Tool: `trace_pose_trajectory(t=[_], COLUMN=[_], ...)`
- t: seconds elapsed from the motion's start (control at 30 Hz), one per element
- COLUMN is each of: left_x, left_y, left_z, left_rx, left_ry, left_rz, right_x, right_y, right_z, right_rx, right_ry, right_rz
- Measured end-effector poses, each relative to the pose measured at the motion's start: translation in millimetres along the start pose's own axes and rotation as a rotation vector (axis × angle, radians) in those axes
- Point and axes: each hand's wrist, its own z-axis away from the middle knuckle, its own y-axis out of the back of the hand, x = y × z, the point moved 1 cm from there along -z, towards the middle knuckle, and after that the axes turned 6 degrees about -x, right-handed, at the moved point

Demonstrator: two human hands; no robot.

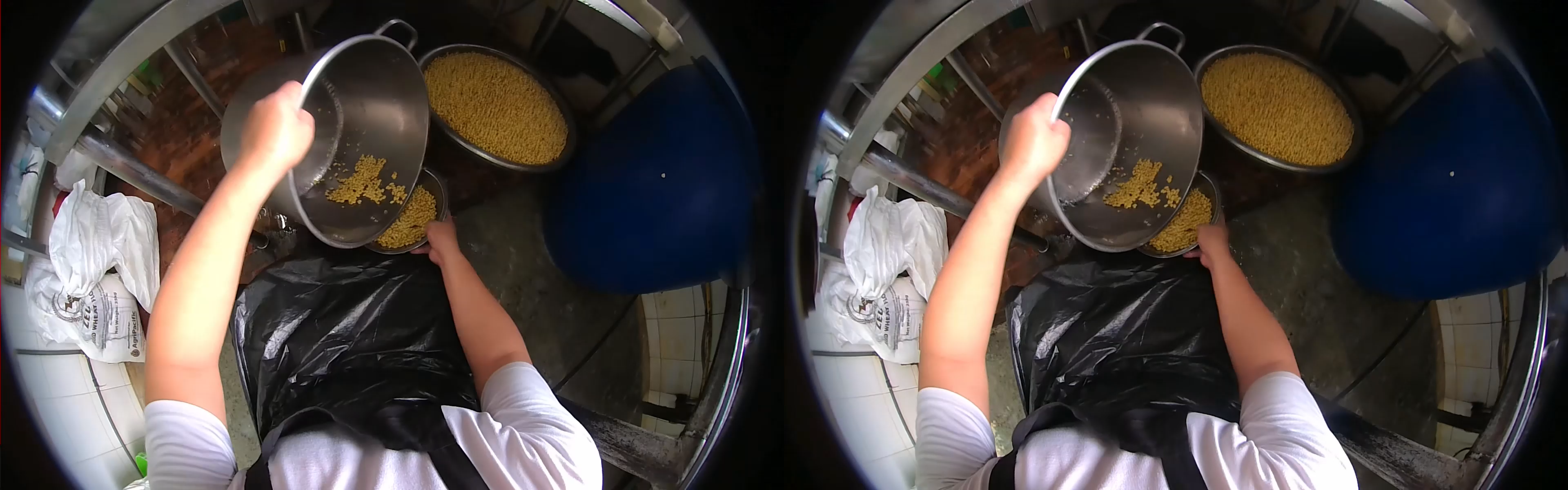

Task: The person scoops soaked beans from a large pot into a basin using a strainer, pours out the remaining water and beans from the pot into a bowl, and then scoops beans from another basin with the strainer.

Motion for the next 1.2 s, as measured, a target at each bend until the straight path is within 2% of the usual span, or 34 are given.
trace_pose_trajectory(t=[0.17,0.4,0.57,0.63,0.73,0.8,0.87,0.97,1.03,1.1,1.13,1.2], left_x=[40.3,111.0,158.6,176.0,209.0,225.0,235.1,243.6,242.4,236.4,232.2,229.6], left_y=[-13.2,50.1,64.4,60.5,62.6,73.0,80.9,78.7,74.9,72.9,61.8,49.3], left_z=[47.0,84.6,95.9,97.8,101.5,106.8,109.7,109.0,126.1,141.6,147.1,151.3], left_rx=[0.012,0.122,0.099,0.106,0.135,0.154,0.233,0.253,0.275,0.222,0.263,0.255], left_ry=[-0.262,-0.551,-0.710,-0.791,-0.993,-1.076,-1.198,-1.328,-1.376,-1.429,-1.445,-1.430], left_rz=[-0.089,0.143,0.298,0.316,0.299,0.293,0.299,0.347,0.380,0.325,0.268,0.257], right_x=[9.9,-0.1,-19.5,-23.8,-31.6,-43.2,-63.8,-97.5,-107.0,-109.8,-107.7,-99.2], right_y=[6.1,49.8,95.6,105.4,123.2,131.8,134.1,151.7,161.6,167.2,168.8,171.7], right_z=[2.7,63.8,163.9,202.0,233.7,244.7,252.5,230.2,223.6,216.7,214.7,210.1], right_rx=[-0.009,0.052,0.252,0.413,0.482,0.533,0.580,0.609,0.610,0.601,0.599,0.588], right_ry=[-0.013,0.090,0.104,0.086,0.185,0.240,0.400,0.471,0.518,0.545,0.548,0.540], right_rz=[-0.125,-0.349,-0.356,-0.439,-0.469,-0.491,-0.592,-0.637,-0.672,-0.687,-0.693,-0.693])
